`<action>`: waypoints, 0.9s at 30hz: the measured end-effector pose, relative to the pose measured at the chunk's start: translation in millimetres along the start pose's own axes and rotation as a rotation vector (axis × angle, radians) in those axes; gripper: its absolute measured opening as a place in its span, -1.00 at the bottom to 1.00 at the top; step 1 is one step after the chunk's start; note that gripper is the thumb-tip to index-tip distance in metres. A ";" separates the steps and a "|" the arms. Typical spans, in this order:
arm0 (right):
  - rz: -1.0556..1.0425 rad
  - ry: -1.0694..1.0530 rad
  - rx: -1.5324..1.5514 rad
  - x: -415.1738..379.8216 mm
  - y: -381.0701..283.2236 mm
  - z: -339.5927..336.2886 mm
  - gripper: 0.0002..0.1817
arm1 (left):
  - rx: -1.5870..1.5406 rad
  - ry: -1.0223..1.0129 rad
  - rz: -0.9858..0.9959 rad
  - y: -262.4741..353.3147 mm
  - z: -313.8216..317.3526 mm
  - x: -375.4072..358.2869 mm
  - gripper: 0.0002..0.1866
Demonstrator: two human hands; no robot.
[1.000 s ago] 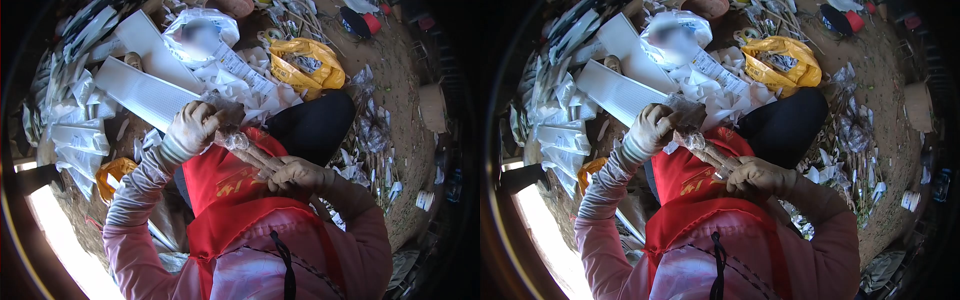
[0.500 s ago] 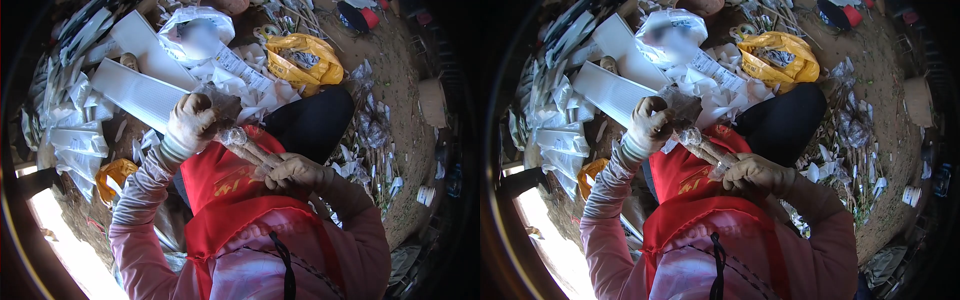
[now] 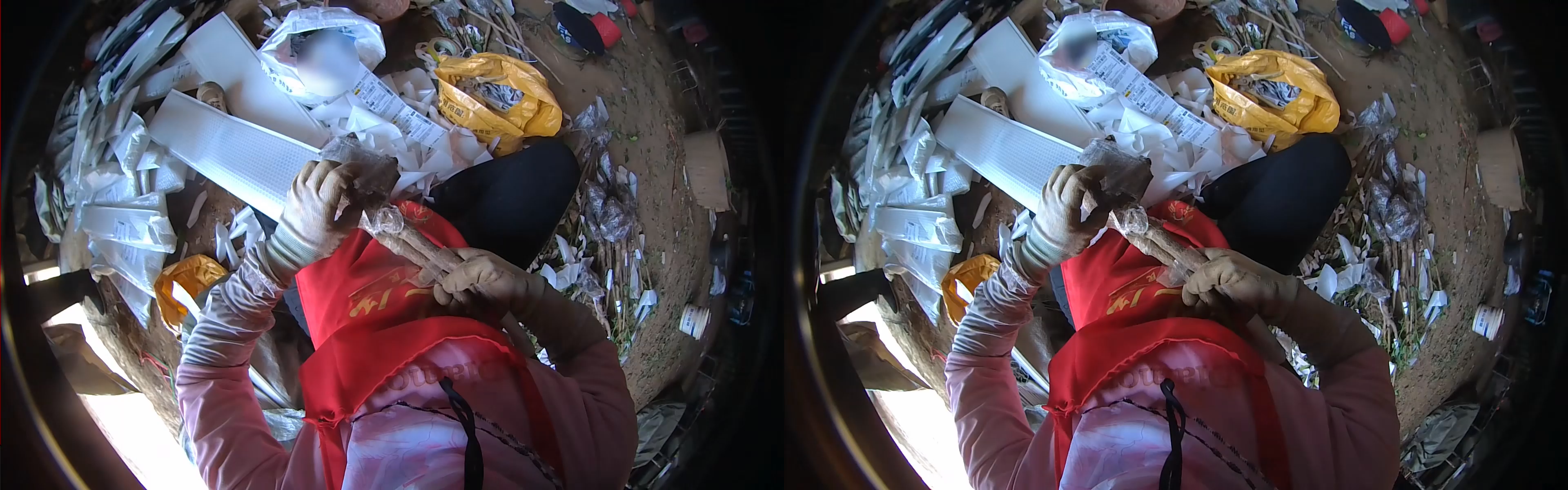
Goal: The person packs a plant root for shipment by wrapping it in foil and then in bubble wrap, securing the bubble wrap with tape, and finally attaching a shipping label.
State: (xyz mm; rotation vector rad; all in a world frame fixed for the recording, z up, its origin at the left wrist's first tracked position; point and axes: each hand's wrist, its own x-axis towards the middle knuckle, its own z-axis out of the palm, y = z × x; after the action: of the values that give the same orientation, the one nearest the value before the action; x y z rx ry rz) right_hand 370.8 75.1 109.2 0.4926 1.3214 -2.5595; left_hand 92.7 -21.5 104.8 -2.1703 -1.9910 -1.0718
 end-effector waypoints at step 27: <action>-0.009 -0.015 0.141 0.4 6.3 -2.3 -0.54 | -1.207 0.136 -0.687 0.7 -24.0 -15.1 -0.67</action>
State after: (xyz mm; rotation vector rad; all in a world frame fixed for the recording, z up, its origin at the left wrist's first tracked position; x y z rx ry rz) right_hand 373.0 73.3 103.1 0.4927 1.1466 -2.6708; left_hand 82.7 -45.4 116.3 -1.4170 -2.3537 -3.0111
